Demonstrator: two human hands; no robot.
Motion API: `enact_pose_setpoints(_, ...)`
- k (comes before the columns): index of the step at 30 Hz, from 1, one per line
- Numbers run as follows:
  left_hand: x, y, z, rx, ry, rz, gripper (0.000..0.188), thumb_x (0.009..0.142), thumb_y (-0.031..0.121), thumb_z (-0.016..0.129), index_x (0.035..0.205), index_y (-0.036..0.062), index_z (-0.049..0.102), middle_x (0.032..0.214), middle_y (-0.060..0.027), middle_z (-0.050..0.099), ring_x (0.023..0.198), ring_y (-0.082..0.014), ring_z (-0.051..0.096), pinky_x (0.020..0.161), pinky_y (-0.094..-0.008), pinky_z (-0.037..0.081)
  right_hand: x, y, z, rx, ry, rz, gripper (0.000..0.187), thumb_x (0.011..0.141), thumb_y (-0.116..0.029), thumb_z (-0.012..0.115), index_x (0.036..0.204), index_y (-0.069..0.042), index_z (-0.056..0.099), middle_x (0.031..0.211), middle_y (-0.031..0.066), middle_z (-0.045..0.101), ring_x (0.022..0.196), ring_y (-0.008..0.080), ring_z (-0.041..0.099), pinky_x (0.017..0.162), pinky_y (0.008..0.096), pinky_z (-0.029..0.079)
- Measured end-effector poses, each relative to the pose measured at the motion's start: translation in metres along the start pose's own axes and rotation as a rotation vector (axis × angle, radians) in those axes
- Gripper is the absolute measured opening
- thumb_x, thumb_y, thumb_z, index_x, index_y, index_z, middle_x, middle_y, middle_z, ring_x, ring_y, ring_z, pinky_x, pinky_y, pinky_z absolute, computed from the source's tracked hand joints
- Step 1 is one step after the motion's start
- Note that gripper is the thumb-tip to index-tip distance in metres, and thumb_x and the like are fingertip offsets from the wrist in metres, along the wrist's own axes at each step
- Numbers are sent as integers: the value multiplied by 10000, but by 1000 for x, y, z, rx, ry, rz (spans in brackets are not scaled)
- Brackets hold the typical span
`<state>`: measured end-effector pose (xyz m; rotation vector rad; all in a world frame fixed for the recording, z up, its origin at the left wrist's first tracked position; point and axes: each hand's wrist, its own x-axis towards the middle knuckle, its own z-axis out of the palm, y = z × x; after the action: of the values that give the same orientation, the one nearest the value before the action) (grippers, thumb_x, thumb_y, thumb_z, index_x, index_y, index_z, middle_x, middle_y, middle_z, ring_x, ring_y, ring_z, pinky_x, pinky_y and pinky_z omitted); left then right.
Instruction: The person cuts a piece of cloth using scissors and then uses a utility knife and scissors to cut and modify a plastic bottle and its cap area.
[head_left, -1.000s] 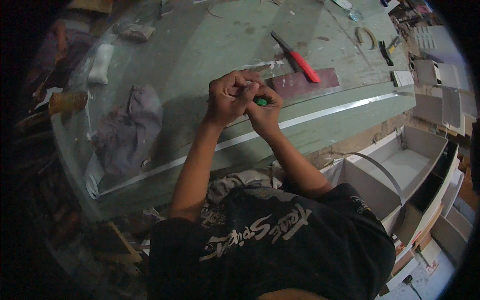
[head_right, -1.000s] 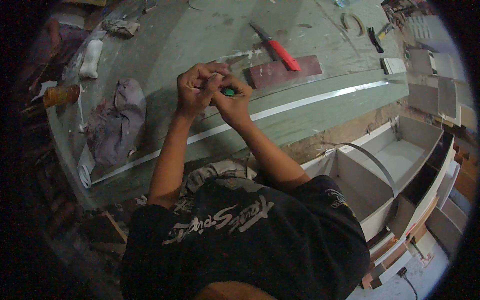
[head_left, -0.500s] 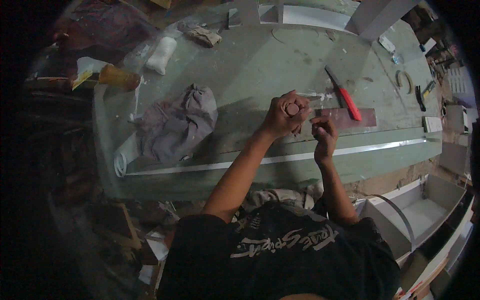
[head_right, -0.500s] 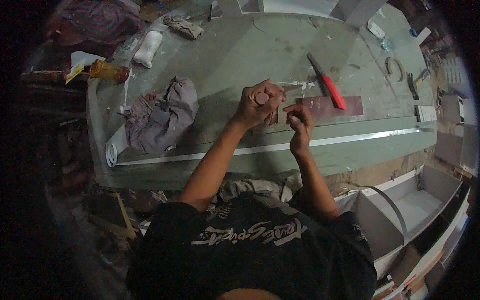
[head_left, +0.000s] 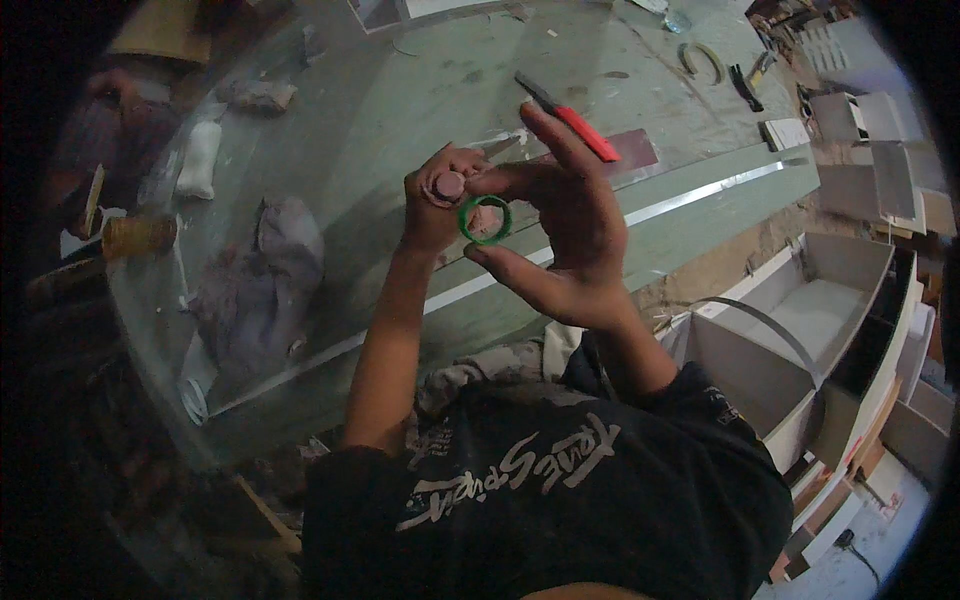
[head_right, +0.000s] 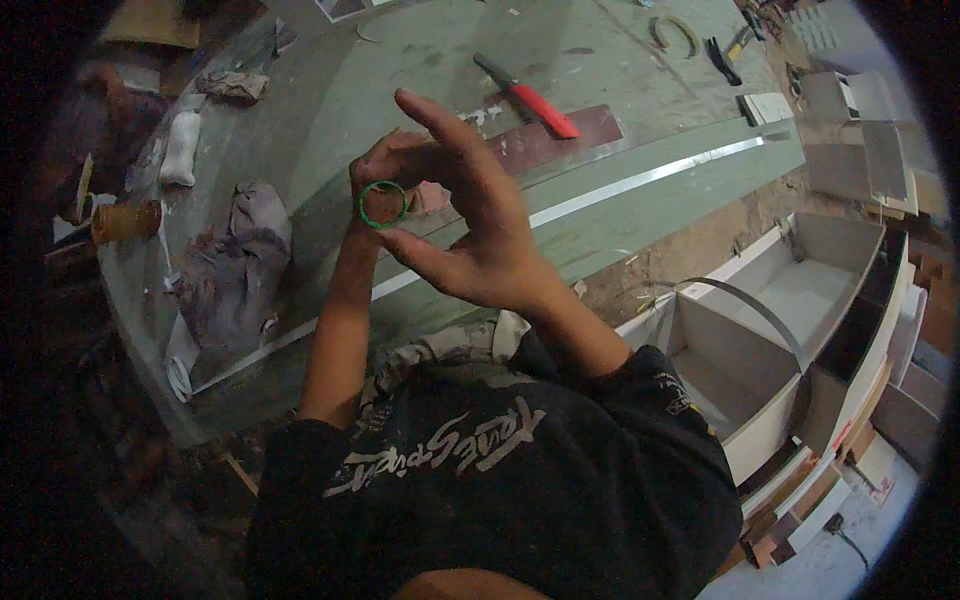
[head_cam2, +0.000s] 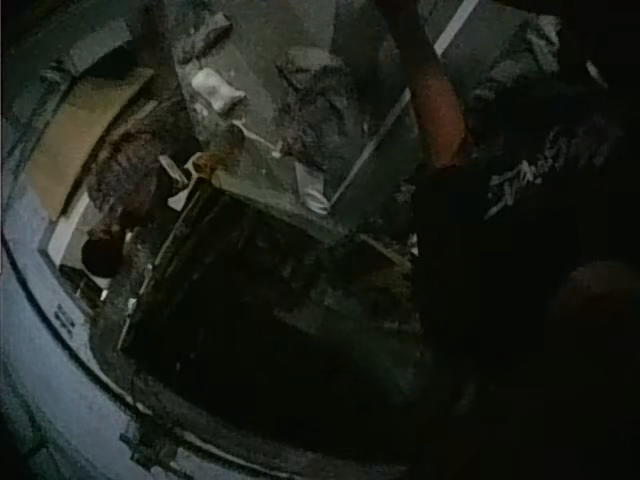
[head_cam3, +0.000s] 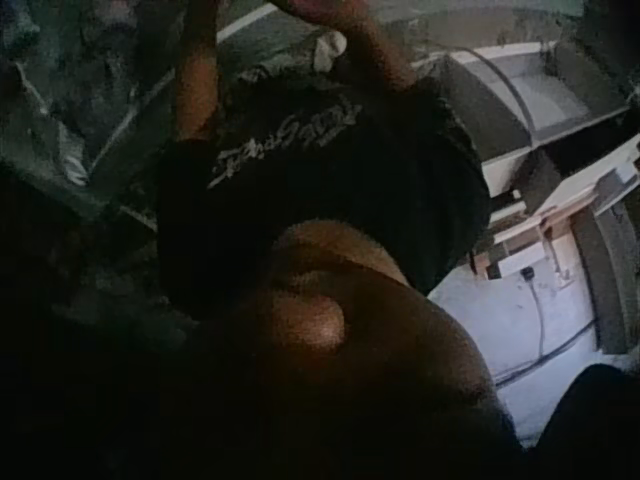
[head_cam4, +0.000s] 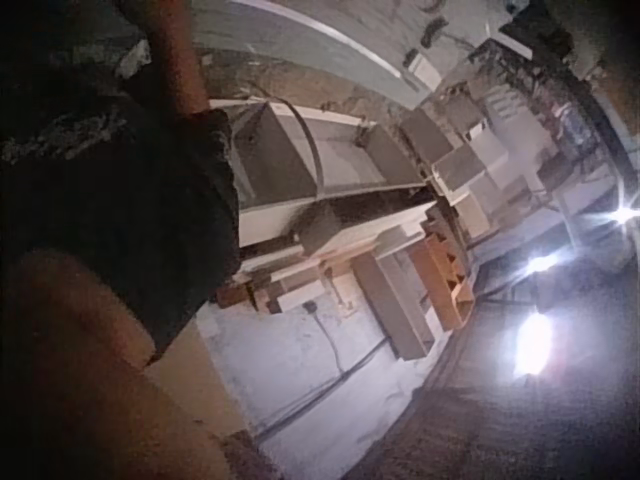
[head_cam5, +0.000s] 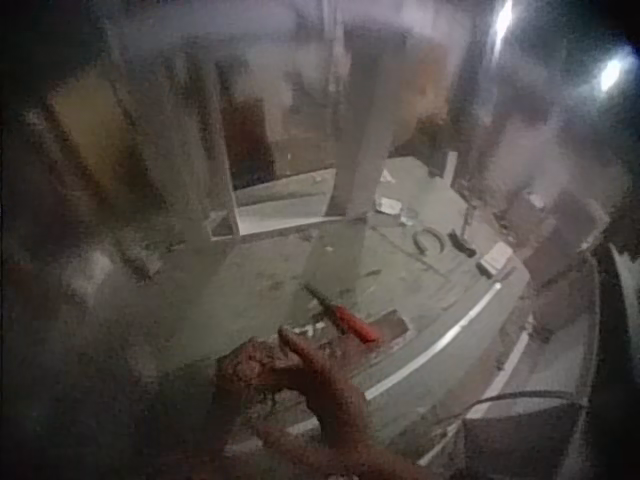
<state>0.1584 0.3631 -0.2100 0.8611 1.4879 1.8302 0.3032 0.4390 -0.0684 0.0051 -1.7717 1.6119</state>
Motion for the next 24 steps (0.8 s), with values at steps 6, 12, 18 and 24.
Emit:
enact_pose_setpoints(6,-1,9,0,154,39,91,166,791,66,759,872,4,628,897,-104,692,854,-166,650,804,-315,505,5,-24,7,-127,-23,-124,985,659,44,817,1447,98,228,1399,248,452,1037,262,665,945,380,504)
enact_pose_setpoints(12,-5,27,3,224,27,-80,184,803,78,750,939,8,649,880,-87,681,802,-160,642,770,-317,513,6,-22,10,-184,-31,-74,929,665,59,788,1441,51,277,1319,212,533,1063,276,648,946,402,489)
enact_pose_setpoints(18,-4,18,4,212,23,91,285,812,158,763,1026,5,654,872,-59,673,689,-117,630,625,-290,536,17,20,-8,-448,-244,189,752,748,46,680,1433,-100,403,1132,125,660,1068,296,599,926,417,454)
enact_pose_setpoints(24,-2,2,-7,424,-34,140,356,781,322,794,960,40,670,841,-52,685,676,-121,644,582,-307,532,40,45,-15,-595,-596,93,588,760,35,617,1329,-73,519,1064,147,654,1023,335,588,890,428,497)
